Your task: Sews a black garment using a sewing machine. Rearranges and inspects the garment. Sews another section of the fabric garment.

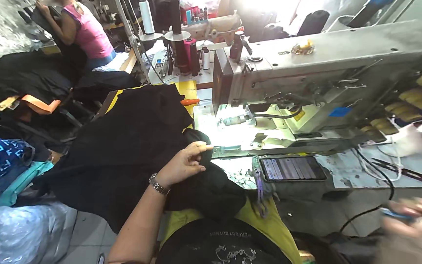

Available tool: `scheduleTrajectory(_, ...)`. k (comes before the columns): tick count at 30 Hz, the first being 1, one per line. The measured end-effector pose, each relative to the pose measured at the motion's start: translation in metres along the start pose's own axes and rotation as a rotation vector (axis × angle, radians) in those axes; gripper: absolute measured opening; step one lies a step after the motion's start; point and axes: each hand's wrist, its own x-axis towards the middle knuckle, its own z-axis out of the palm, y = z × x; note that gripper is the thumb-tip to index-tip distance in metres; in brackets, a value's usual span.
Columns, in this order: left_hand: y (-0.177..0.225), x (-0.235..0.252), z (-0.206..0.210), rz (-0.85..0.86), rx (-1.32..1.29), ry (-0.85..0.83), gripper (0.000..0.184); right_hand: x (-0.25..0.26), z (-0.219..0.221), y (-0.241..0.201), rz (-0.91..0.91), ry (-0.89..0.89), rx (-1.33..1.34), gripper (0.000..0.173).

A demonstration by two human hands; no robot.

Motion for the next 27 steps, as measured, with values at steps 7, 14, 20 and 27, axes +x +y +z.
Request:
scheduleTrajectory(7,0.014,-0.003,0.005,-0.06,0.049,0.028,0.07,-0.137,0.163,0.078,-0.198,-1.07,-0.664,0.04)
scheduleTrajectory(14,0.018,-0.009,0.006,-0.044,-0.023,0.061,0.083,-0.152,0.18,0.091,0.1,-1.518,-0.531,0.024)
scheduleTrajectory(20,0.017,0.0,0.018,-0.029,0.117,0.082,0.081,-0.108,0.157,0.056,0.134,-1.141,-0.33,0.019)
scheduleTrajectory(27,0.024,0.008,0.039,-0.081,0.307,0.212,0.079,-0.127,0.179,0.065,-0.137,-1.255,-0.705,0.025)
